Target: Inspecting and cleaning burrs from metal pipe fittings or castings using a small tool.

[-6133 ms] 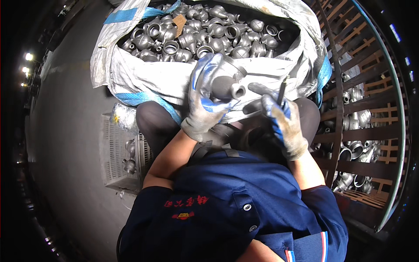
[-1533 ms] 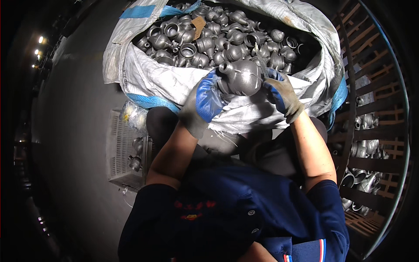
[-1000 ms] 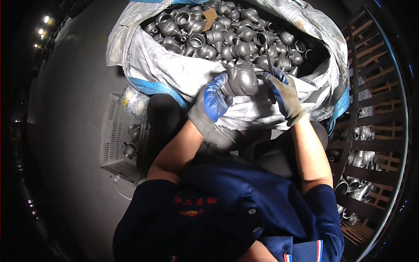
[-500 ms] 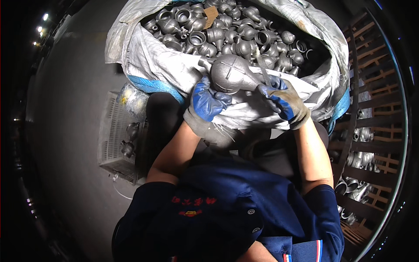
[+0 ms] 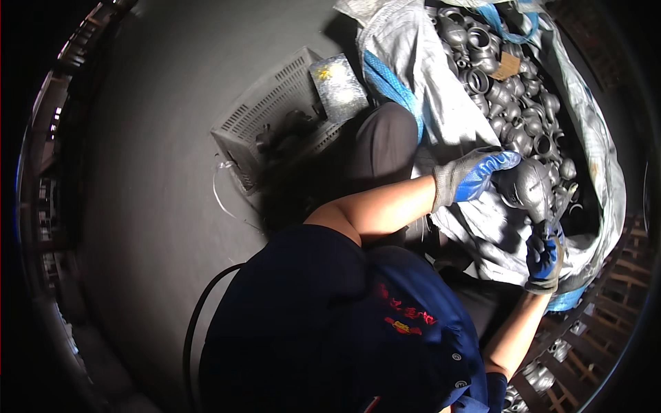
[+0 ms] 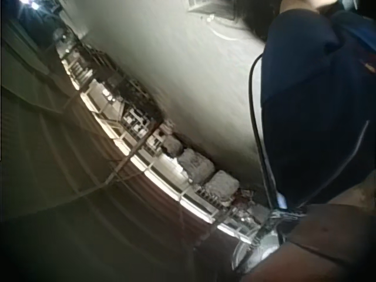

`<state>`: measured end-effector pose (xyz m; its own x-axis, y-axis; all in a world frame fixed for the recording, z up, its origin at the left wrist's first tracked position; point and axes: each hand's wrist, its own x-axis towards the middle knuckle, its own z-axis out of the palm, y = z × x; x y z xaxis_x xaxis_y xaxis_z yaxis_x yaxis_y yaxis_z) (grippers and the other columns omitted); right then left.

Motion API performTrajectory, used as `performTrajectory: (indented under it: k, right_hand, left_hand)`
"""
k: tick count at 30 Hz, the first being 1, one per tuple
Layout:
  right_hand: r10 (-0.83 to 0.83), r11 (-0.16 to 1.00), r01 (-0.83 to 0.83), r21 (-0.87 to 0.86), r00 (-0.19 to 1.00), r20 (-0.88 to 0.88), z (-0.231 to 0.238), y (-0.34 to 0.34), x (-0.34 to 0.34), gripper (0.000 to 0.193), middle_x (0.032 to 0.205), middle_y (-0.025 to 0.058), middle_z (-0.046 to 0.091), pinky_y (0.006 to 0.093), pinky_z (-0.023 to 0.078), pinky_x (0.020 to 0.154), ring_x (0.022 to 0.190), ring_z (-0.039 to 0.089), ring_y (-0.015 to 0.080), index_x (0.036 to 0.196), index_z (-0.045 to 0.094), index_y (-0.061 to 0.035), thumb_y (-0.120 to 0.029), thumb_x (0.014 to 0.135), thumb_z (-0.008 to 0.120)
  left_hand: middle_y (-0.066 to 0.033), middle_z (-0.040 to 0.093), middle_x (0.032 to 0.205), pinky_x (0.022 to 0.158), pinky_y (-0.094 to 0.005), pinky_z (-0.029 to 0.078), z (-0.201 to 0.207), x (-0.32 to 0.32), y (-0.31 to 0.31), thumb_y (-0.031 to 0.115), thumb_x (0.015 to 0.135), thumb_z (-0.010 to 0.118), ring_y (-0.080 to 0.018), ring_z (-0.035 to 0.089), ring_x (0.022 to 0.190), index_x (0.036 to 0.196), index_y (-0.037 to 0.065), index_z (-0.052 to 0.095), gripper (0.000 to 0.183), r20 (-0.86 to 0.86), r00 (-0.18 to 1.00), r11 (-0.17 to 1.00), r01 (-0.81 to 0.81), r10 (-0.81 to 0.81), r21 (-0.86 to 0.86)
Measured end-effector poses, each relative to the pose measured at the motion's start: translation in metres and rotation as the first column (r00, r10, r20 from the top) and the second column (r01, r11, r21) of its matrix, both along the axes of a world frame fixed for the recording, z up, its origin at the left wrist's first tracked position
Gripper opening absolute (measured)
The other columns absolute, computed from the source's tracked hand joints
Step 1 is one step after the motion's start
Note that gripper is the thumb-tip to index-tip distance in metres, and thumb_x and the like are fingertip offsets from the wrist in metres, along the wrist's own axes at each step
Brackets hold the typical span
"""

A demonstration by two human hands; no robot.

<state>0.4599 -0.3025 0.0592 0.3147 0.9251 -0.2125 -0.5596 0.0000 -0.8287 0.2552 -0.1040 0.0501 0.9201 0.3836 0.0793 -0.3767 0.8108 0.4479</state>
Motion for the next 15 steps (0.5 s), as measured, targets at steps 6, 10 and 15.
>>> performTrajectory:
  k: [6,10,15]
  right_hand:
    - [0.105,0.992,-0.105,0.066,0.994,0.002,0.016,0.016,-0.02,0.017,0.07,0.0042,0.046,0.0177,0.031,0.036,0.046,0.038,0.0064,0.102,0.048,0.0004,-0.007,0.087,0.049]
    - [-0.105,0.994,0.104,0.02,0.992,0.064,0.011,0.009,-0.031,0.038,0.08,0.0093,0.054,0.0191,0.035,0.04,0.049,0.043,0.0088,0.12,0.044,0.0026,-0.006,0.084,0.052]
    - [0.182,0.962,0.098,-0.254,0.464,0.867,0.011,0.005,-0.017,0.033,0.084,0.0087,0.062,0.0236,0.047,0.054,0.071,0.061,0.0153,0.113,0.052,-0.0016,-0.004,0.08,0.058]
  left_hand:
    - [-0.0034,0.062,0.095,0.075,-0.0315,0.049,0.006,-0.012,0.004,0.03,0.085,0.063,-0.0141,0.059,0.089,0.107,0.006,0.06,0.032,-0.239,0.962,0.99,-0.123,0.136,0.069]
    - [-0.0027,0.065,0.092,0.058,-0.0255,0.055,-0.006,-0.008,0.006,0.016,0.084,0.064,-0.0115,0.063,0.079,0.104,0.007,0.063,0.021,-0.277,0.951,0.99,-0.132,0.141,0.053]
    - [-0.0161,0.057,0.113,0.09,-0.0335,0.049,-0.015,-0.007,0.006,0.018,0.095,0.045,-0.0199,0.057,0.104,0.119,-0.004,0.049,0.033,-0.207,0.978,0.999,0.03,-0.022,0.034]
